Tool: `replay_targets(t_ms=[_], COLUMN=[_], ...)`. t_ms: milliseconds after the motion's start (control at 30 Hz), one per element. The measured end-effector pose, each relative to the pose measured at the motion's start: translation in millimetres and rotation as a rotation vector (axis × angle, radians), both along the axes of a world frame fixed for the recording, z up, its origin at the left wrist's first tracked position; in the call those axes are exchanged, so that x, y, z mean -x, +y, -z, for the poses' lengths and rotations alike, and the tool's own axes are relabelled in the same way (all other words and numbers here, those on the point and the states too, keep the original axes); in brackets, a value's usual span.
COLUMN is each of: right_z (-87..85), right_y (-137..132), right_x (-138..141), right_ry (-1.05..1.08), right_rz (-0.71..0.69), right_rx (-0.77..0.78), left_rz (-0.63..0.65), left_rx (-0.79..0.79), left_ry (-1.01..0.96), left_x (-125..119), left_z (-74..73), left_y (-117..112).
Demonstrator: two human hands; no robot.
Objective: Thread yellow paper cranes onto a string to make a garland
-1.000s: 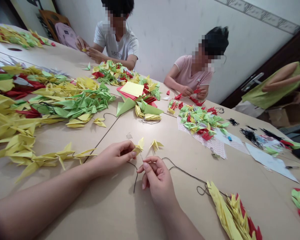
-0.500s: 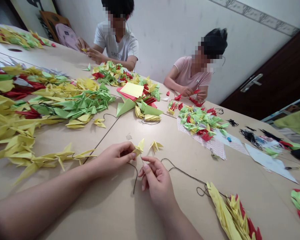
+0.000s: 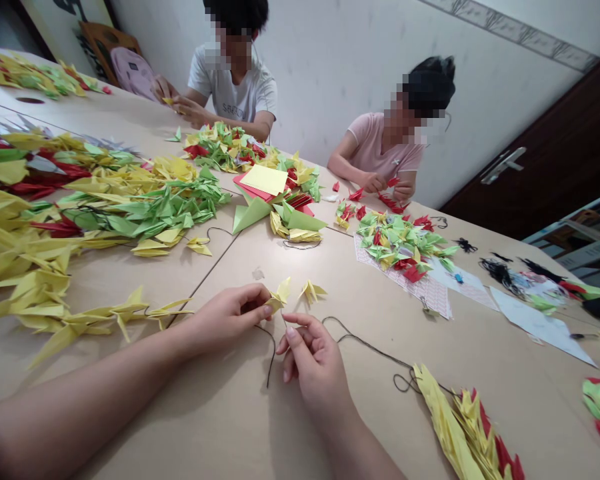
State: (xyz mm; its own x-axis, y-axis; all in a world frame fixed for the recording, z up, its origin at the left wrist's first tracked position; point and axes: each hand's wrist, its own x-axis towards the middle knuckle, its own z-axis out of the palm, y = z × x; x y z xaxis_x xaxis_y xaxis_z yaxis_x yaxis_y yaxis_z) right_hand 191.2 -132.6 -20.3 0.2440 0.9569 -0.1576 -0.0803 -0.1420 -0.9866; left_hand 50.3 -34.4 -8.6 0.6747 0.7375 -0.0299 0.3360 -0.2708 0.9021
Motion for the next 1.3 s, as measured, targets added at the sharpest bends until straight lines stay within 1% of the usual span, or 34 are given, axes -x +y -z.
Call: replay_targets(t_ms=[1300], right_z=[-0.1], right_y=[-1.0], right_x=[-0.1], right_ry=[0.012], right_rz=[-0.049], right_rx=[-0.001], left_rz=[0.031], left_rx=[-0.03], left_ry=[0.032], left_x=[-0.3], left_z=[-1.3], left_y=[-0.2])
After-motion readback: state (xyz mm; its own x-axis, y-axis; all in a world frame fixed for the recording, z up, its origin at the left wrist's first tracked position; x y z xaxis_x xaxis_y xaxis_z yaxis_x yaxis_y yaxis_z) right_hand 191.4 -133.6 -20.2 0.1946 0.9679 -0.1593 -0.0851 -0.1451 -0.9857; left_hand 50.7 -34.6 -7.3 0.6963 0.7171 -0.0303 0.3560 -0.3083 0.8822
